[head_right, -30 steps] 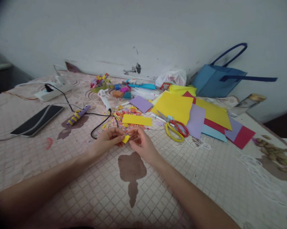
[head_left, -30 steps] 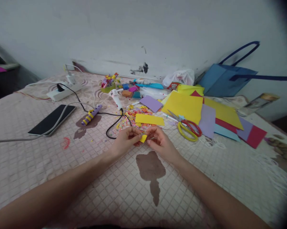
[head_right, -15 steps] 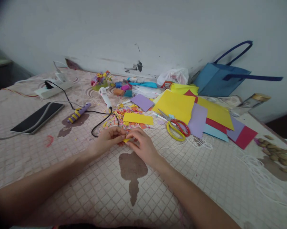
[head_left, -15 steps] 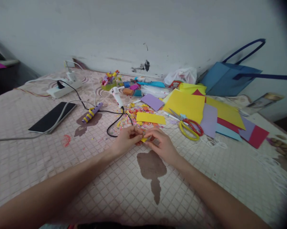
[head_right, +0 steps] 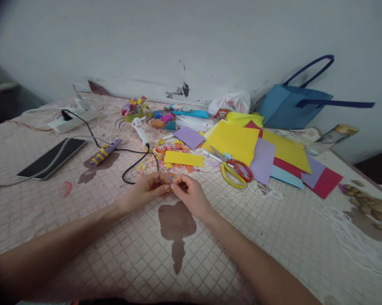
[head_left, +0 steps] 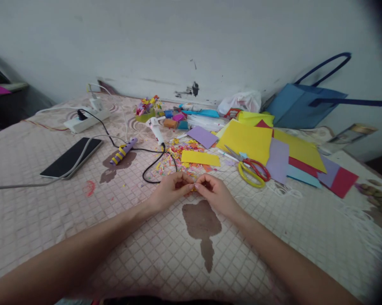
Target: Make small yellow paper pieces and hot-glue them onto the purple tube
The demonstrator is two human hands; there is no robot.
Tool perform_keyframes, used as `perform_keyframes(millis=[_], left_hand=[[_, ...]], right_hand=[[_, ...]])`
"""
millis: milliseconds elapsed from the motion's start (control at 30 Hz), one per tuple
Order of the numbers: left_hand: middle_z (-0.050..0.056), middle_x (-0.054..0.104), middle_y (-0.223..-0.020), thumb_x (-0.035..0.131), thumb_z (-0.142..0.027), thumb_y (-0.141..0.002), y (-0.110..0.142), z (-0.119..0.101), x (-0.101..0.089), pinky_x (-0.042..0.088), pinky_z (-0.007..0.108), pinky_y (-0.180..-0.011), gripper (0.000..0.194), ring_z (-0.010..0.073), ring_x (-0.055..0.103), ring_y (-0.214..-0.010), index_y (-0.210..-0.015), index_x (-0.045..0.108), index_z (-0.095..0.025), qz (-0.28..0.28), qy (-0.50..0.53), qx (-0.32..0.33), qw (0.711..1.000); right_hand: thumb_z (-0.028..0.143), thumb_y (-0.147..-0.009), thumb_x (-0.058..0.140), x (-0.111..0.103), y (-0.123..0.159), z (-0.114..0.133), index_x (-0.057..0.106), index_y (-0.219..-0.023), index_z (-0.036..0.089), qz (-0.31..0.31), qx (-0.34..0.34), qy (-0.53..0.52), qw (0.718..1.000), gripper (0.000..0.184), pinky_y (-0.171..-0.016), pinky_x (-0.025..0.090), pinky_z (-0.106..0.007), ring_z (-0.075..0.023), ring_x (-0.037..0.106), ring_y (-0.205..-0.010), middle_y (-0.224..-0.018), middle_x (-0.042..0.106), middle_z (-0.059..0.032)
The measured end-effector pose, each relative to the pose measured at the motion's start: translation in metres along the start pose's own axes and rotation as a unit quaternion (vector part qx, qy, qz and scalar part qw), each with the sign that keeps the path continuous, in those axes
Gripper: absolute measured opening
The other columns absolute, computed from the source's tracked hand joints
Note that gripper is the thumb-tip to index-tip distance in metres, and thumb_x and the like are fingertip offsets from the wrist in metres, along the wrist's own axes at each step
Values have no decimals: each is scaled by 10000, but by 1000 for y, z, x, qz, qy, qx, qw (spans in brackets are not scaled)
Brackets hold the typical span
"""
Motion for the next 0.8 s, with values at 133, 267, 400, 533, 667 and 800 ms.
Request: perform_keyframes(millis=[133,267,400,533,667,800], left_hand=[[34,594,-770,627,-337,-777,0,1,0,470,239,-615,230,111,567,-647,-839,575,-122,-3,8,9,1000],[45,610,-792,615,-304,-784,1,1,-1,478,246,-627,201,120,580,-669,-859,580,-120,-13,-2,15,1000],[61,636,-829,597,-262,-793,3,0,-1,489,255,-670,161,135,605,-717,-874,580,-124,-19,-33,37,999],[72,654,-869,586,-240,-796,5,-2,-1,497,267,-712,150,152,622,-779,-894,584,-128,-30,-67,41,996],[69,652,-855,591,-254,-795,5,-2,0,494,264,-690,163,147,618,-760,-887,584,-119,-25,-56,37,997],[67,645,-833,665,-278,-743,1,3,-1,483,257,-660,232,144,610,-738,-877,581,-107,-10,11,11,1000]], right_hand=[[283,-801,570,0,0,1,534,-745,199,7,9,-19,1000,107,-608,408,-266,-131,505,-653,-709,538,13],[254,-770,595,1,0,0,536,-788,205,8,13,-41,999,79,-632,424,-269,-131,521,-678,-763,554,10],[227,-763,594,3,1,-2,529,-802,208,-2,11,-47,999,78,-628,428,-265,-127,518,-674,-756,543,15],[221,-759,601,4,2,-3,520,-818,204,-12,9,-52,999,102,-609,431,-255,-122,512,-664,-743,534,17],[237,-756,605,4,2,-3,520,-822,203,-15,15,-60,998,113,-599,441,-252,-121,517,-659,-737,540,16],[226,-764,597,3,3,-2,529,-825,204,-30,-1,-51,998,95,-637,450,-267,-133,529,-703,-776,552,3]])
Point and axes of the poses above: each hand's wrist, its own y-axis away from the middle knuckle, its own x-axis out of the palm, z = x × y, the point moved 3 cm from there along -y, towards the middle knuckle
